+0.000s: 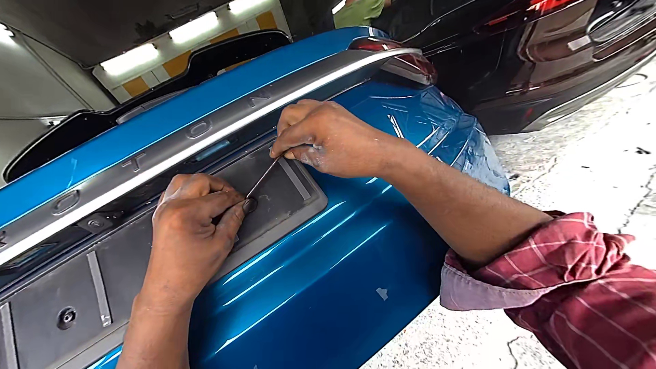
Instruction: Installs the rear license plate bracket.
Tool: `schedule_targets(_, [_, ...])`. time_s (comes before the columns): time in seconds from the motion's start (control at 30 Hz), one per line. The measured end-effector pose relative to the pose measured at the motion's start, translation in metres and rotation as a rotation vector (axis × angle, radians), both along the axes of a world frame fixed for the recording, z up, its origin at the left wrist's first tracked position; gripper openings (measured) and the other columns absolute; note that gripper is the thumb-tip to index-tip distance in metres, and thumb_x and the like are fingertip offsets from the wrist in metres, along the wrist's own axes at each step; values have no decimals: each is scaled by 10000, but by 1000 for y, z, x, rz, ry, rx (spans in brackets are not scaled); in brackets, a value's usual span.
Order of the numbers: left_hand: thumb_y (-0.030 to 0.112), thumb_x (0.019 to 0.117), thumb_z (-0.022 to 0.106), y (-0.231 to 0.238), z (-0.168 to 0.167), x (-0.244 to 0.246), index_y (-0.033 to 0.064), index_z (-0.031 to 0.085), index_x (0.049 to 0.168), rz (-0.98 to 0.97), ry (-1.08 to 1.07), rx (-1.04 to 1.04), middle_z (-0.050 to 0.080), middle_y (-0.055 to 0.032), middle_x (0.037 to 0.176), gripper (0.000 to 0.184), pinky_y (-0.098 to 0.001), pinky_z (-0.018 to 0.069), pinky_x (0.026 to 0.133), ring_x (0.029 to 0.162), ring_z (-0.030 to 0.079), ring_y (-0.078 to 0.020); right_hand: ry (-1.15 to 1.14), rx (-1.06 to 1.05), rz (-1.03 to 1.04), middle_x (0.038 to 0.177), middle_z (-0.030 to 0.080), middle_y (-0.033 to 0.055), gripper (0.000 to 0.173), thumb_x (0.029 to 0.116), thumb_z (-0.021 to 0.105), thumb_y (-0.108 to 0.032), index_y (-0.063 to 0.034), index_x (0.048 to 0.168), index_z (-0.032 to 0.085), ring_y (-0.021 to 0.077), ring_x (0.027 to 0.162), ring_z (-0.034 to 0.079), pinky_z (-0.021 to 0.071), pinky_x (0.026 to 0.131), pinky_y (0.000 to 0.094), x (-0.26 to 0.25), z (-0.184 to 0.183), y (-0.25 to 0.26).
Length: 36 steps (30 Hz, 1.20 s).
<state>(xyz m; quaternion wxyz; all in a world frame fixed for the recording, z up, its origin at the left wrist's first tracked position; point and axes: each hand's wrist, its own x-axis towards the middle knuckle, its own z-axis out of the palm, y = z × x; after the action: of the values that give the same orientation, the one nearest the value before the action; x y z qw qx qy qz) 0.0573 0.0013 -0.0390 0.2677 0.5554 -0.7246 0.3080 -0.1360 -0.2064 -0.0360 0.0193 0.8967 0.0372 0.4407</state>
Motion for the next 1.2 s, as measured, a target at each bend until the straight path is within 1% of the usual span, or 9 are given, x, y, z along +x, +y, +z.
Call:
schedule_targets(0.1, [237, 947, 636, 0, 0, -1, 111, 792, 889, 11, -9, 4, 707, -37, 1017, 209, -382, 450, 935, 1071, 601, -189, 6, -23, -26, 1002, 707, 46, 231, 988, 602, -115, -172, 1085, 804, 199, 1035, 634, 491, 932, 379, 0, 0, 0])
schedule_targets(0.27, [242, 960, 616, 0, -1, -1, 85, 787, 912, 33, -67, -10, 706, -74, 1030, 237, -412, 462, 929, 1073, 608, -230, -68, -29, -125, 943, 687, 47, 232, 1022, 586, -223, -149, 1109, 788, 221, 942, 637, 513, 808, 394, -19, -26, 21])
schedule_targets(0.37, [247, 970, 606, 2, -2, -1, 79, 785, 931, 43, -82, 3, 701, -83, 1049, 248, -442, 453, 934, 1090, 602, -254, -123, -31, -225, 894, 674, 56, 240, 1034, 566, -208, -133, 1074, 791, 237, 878, 639, 508, 744, 394, -21, -39, 40])
schedule_targets(0.5, [258, 990, 584, 1, -4, -2, 74, 779, 947, 61, -124, -17, 701, -103, 1063, 271, -499, 438, 907, 1088, 602, -294, -160, -48, -391, 836, 648, 79, 202, 1008, 579, -140, -87, 1025, 773, 252, 767, 640, 500, 632, 385, -26, -54, 74])
schedule_targets(0.6, [244, 996, 573, 2, -4, -3, 74, 783, 964, 79, -159, -22, 703, -113, 1076, 272, -510, 428, 903, 1094, 603, -313, -174, -39, -453, 824, 632, 93, 188, 964, 592, -67, -57, 1026, 769, 246, 662, 610, 456, 514, 360, -25, -69, 100])
schedule_targets(0.73, [220, 1000, 565, 1, -5, -5, 70, 778, 966, 77, -181, -46, 702, -124, 1078, 263, -519, 425, 909, 1102, 602, -332, -228, 17, -478, 853, 670, 89, 194, 981, 600, -87, -45, 1058, 772, 233, 665, 635, 483, 524, 353, -21, -78, 111])
schedule_targets(0.93, [198, 981, 580, -3, -8, -5, 115, 784, 950, 67, -172, -76, 707, -74, 1044, 222, -489, 437, 908, 1085, 609, -292, -256, 41, -521, 872, 711, 89, 232, 979, 578, -86, -34, 1095, 772, 223, 647, 658, 492, 496, 355, -14, -91, 128])
schedule_targets(1.07, [194, 988, 571, -6, -9, -3, 117, 776, 960, 55, -173, -79, 702, -66, 1044, 221, -477, 450, 908, 1087, 613, -282, -261, 47, -535, 814, 694, 83, 256, 975, 557, -91, -24, 1098, 770, 217, 604, 641, 464, 467, 355, -12, -93, 132])
schedule_targets(1.2, [190, 986, 570, -7, -10, -7, 117, 767, 948, 93, -173, -82, 692, -61, 1036, 213, -489, 463, 932, 1097, 614, -277, -273, 34, -538, 805, 693, 103, 284, 970, 527, -94, -17, 1092, 772, 239, 579, 634, 453, 448, 381, -10, -94, 134])
